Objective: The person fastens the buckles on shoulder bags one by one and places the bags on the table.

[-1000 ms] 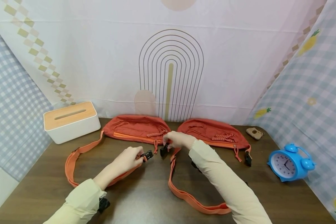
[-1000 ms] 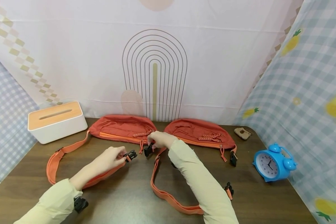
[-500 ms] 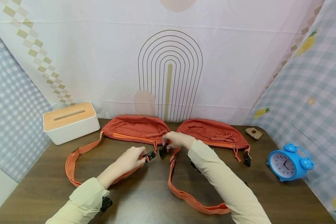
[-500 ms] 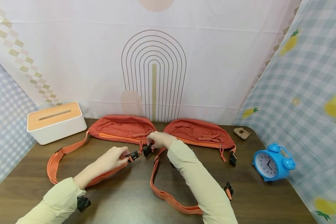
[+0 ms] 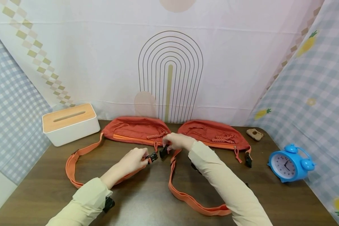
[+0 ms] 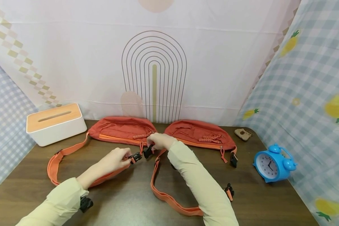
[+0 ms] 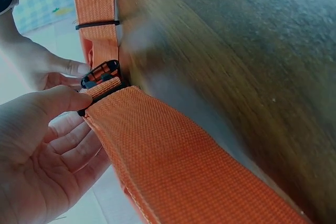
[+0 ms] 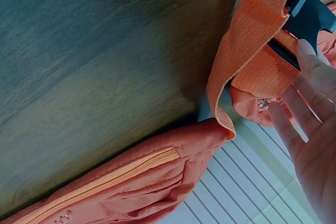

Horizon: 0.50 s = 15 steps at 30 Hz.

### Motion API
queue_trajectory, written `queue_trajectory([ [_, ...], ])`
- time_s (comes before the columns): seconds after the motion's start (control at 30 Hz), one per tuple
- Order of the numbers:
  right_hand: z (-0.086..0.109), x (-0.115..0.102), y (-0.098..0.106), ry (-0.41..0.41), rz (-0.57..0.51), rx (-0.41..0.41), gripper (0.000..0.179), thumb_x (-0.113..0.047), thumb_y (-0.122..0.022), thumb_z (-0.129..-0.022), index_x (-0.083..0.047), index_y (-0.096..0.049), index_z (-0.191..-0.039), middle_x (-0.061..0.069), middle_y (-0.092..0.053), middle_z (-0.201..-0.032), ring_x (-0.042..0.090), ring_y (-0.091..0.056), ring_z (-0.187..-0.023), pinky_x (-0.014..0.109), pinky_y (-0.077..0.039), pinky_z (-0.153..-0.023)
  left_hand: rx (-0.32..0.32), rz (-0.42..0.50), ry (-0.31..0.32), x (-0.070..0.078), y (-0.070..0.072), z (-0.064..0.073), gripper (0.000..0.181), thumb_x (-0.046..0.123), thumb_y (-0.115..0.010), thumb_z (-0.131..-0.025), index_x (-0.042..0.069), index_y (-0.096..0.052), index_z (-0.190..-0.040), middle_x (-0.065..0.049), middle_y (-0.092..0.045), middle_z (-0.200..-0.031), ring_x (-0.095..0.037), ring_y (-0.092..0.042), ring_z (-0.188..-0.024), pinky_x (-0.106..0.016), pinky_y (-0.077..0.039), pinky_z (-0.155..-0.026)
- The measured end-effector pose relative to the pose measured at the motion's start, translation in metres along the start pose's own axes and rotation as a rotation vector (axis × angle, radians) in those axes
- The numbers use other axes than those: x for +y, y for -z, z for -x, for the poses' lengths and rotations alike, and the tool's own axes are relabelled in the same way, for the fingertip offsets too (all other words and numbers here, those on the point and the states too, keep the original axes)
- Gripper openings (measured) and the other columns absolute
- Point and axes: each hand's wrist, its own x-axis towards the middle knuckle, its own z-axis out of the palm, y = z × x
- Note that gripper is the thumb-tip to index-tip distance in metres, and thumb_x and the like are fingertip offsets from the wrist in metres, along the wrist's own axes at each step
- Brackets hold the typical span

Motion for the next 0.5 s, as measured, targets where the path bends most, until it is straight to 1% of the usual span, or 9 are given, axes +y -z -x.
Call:
queue_trajectory([
  [0.13,-0.0015,0.0006,-0.0005,0.0,0.001,-0.004,0.009,-0.009,-0.064,-0.084,-0.014,-0.06,-0.091,0.002,-0.064,-0.099,0.015,-0.059,-0.094,0.032,-0.046,-0.078,-0.002,0.001,0.006,0.0013,-0.0011,-0.001,0.01,0.005,-0.062,-0.08,0.009,-0.054,-0.076,0.005,-0.039,-0.06,-0.007,-0.033,-0.053,-0.02,-0.026,-0.05],
  [0.37,-0.0031,0.0019,-0.0011,0.001,-0.005,-0.007,0.008,-0.008,-0.064,-0.084,-0.015,-0.061,-0.087,0.0,-0.065,-0.094,0.013,-0.059,-0.09,0.03,-0.045,-0.075,-0.027,0.003,0.041,0.0048,-0.0032,-0.0039,0.007,0.007,-0.063,-0.081,0.009,-0.057,-0.078,0.004,-0.043,-0.059,-0.008,-0.034,-0.053,-0.021,-0.025,-0.049],
  [0.5,-0.0035,0.0016,0.0,0.007,-0.006,-0.004,0.008,-0.009,-0.064,-0.084,-0.015,-0.061,-0.087,-0.001,-0.065,-0.092,0.012,-0.059,-0.088,0.029,-0.045,-0.073,-0.014,-0.011,0.042,0.0048,-0.0041,-0.0055,0.009,0.007,-0.064,-0.08,0.01,-0.057,-0.077,0.005,-0.042,-0.058,-0.008,-0.034,-0.052,-0.021,-0.025,-0.048],
])
